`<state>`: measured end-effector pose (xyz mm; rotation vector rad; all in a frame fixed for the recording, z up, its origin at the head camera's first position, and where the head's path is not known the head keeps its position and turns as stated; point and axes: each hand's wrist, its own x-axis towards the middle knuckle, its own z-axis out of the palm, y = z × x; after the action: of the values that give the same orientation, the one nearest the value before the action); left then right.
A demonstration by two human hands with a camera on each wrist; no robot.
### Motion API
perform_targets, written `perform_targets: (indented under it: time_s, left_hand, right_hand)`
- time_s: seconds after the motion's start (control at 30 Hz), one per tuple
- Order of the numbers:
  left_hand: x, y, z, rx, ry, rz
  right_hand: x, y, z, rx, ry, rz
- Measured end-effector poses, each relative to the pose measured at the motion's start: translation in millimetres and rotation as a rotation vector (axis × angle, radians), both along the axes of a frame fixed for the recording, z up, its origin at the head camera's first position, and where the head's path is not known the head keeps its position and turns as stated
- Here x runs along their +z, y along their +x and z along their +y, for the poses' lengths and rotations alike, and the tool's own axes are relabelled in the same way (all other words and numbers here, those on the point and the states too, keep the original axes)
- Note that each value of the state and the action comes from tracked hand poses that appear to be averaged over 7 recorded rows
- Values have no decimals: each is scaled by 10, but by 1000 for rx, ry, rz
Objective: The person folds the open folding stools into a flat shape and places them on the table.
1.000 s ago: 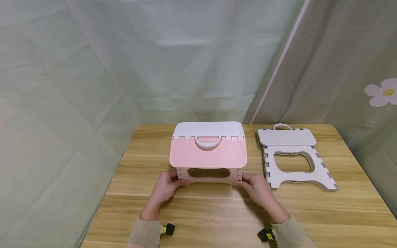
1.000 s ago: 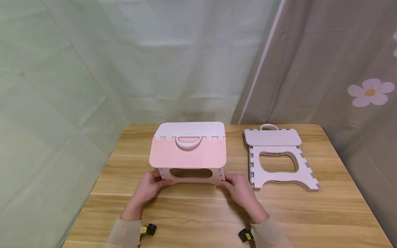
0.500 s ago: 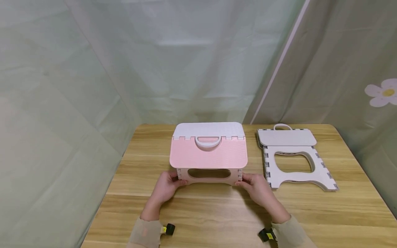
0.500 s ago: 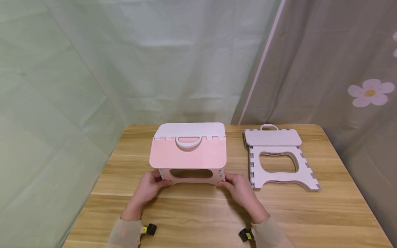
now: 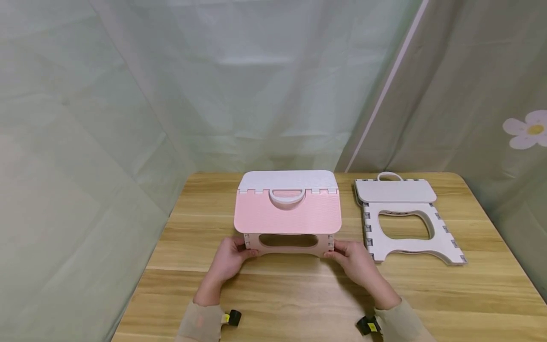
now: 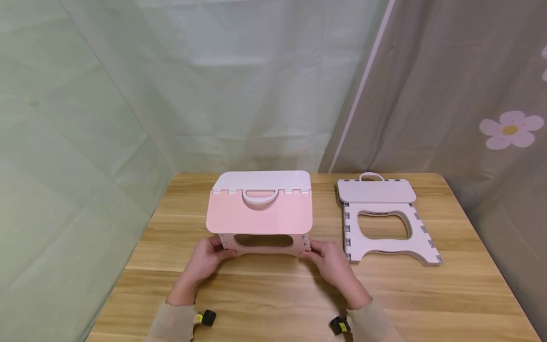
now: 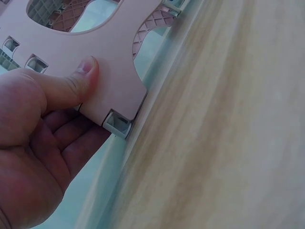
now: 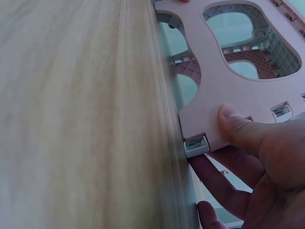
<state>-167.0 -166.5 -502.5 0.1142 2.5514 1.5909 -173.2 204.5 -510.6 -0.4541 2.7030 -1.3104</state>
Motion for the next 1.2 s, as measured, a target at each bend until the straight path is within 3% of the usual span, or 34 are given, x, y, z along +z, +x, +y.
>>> perform_targets:
  time_s: [1.2]
  left_hand:
    - [-33,-5,13,-14,21,12]
  right_hand:
    - [-61,-32,32,20,15,-9]
